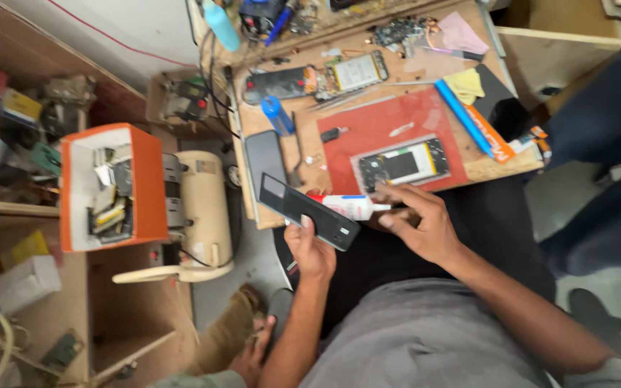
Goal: The person handles a screen protector package, then applies adhesive from a tube along the edges of a black smartphone back cover. The person places the back cover onto the phone chassis and presses it into place. The person then picks up a small black component and places it on the workbench.
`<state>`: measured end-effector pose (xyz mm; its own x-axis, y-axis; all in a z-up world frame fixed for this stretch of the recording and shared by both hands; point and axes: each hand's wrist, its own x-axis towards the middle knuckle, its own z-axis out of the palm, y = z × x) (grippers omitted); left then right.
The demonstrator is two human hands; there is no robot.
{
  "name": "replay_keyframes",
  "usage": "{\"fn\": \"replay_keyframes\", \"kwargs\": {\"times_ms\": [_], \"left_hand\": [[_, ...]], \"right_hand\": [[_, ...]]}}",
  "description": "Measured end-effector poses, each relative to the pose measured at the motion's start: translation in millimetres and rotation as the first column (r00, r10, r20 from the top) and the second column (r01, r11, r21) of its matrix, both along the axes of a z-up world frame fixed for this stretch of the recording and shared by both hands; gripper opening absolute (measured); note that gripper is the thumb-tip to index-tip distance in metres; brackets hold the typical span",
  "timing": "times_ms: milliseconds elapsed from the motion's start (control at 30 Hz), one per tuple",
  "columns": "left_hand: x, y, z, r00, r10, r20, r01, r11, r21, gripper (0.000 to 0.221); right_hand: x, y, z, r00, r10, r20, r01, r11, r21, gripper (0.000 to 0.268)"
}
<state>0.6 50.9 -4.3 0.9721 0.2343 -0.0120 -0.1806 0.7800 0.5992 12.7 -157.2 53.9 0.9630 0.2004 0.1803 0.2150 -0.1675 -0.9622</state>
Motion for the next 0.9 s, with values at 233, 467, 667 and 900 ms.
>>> {"fn": "replay_keyframes", "kwargs": {"times_ms": [233, 467, 667, 900], "left_hand": [[-0.8, 15.5, 1.6, 0.998, 0.061, -0.011, -0.06, 0.998, 0.03, 0.046], [5.3, 22.7, 4.3, 0.993, 0.09, -0.075, -0.09, 0.996, -0.003, 0.054], [12.1, 29.2, 6.7, 0.993, 0.105, -0.061, -0.102, 0.993, 0.06, 0.055], [14.5, 19.9, 10.6, 0.986, 0.113, -0.125, -0.11, 0.994, 0.027, 0.052]], "right_hand": [[18.0, 36.1, -28.9, 0.989, -0.126, -0.082, 0.123, 0.991, -0.043, 0.016], [38.6, 38.4, -17.3, 0.996, -0.003, 0.084, 0.014, 0.99, -0.137, 0.019], [86.7, -10.4, -25.6, 0.939, -0.041, 0.341, 0.194, 0.882, -0.429, 0.022], [159.9, -12.2, -44.5, 0.932, 0.124, 0.34, 0.154, 0.714, -0.683, 0.021]]}}
